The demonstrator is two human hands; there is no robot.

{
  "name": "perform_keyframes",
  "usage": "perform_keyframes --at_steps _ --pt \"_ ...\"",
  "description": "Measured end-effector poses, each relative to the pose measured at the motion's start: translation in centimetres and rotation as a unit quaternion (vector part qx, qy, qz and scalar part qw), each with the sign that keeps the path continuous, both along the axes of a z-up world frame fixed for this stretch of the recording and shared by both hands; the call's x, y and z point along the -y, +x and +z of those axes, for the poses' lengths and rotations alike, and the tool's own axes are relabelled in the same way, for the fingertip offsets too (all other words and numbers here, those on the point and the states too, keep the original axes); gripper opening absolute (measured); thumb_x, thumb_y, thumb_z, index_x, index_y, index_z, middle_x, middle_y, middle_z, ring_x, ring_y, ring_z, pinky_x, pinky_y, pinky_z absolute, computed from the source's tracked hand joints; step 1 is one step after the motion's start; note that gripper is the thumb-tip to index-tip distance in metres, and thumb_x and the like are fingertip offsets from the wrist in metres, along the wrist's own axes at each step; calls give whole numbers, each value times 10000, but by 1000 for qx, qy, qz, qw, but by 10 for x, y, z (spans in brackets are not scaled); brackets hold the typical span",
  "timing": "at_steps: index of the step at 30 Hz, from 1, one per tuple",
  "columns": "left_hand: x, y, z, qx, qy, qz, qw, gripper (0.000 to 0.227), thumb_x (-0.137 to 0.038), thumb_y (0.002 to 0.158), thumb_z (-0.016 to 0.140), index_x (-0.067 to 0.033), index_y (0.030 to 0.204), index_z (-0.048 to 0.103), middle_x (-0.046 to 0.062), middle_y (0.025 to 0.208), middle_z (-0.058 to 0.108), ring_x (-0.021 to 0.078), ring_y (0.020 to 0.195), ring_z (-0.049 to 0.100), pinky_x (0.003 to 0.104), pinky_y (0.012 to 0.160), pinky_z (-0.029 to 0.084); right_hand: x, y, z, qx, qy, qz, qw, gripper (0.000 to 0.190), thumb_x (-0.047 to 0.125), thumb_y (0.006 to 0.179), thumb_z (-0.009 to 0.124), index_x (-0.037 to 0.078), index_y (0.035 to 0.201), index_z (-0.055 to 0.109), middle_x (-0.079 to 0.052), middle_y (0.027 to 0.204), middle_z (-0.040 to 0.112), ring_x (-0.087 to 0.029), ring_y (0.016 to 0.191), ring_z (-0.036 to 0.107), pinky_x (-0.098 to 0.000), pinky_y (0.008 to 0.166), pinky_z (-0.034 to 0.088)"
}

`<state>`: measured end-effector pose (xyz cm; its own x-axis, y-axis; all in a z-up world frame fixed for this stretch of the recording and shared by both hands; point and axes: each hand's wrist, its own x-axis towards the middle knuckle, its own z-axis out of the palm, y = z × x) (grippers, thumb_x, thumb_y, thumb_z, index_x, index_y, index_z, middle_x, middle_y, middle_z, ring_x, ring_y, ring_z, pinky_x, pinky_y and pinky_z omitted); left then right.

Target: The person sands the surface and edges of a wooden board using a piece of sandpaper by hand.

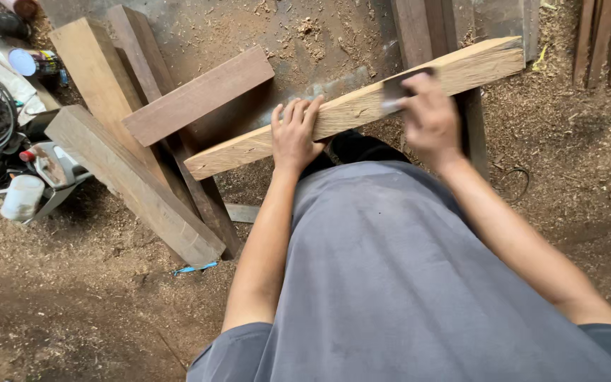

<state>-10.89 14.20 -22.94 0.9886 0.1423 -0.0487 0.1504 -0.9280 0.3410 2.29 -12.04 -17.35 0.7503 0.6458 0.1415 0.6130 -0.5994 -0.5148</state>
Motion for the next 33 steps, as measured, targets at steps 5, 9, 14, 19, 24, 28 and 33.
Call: perform_keyframes --at_steps 5,9,14,19,24,28,33 --pt "-3 1 -3 11 -38 1 999 834 -223 626 881 -211 1395 559 37 1219 637 228 1222 579 427 1110 379 -19 -10 0 8 -15 36 999 113 8 966 649 43 1073 656 -110 1321 641 -327 1319 581 -433 1114 474" --pt "-8 5 13 22 -89 -19 996 887 -266 567 900 -190 1380 556 66 1191 635 251 1195 572 456 1081 370 -3 1 6 19 -7 -37 999 121 13 994 653 33 1112 673 -117 1292 639 -331 1280 570 -444 1083 458" --pt "-17 8 9 18 1 -54 998 841 -234 538 876 -211 1323 573 35 1133 650 243 1200 583 510 1033 364 -45 -37 1 -40 50 53 997 147 29 937 654 13 1081 677 -127 1213 644 -320 1231 560 -431 1042 449" --pt "-25 3 -8 17 -64 -62 996 756 -220 599 844 -203 1304 572 41 1128 639 254 1114 620 441 956 462 -43 -34 5 -5 -24 -60 998 76 -11 1028 620 24 1078 665 -140 1207 640 -325 1148 563 -429 990 442" --pt "-29 5 -7 16 -83 -60 995 732 -239 599 861 -204 1275 583 52 1085 625 276 1038 643 424 835 511 -80 -56 1 -10 38 -31 999 196 -25 905 599 30 1084 659 -127 1186 660 -328 1171 584 -436 1010 453" --pt "-27 5 -7 21 -79 -57 995 774 -278 563 880 -207 1271 576 46 1080 626 265 1030 649 420 836 511 -74 -47 2 -71 -22 -34 997 181 7 1068 556 106 1145 686 -58 1151 695 -233 1094 626 -367 917 468" --pt "-24 4 -10 15 -62 -64 996 800 -323 588 905 -195 1298 560 56 1089 622 268 1016 644 424 835 507 -67 -57 -2 57 -13 -69 996 143 -24 1000 593 51 1100 662 -73 1167 686 -272 1159 606 -408 965 458"
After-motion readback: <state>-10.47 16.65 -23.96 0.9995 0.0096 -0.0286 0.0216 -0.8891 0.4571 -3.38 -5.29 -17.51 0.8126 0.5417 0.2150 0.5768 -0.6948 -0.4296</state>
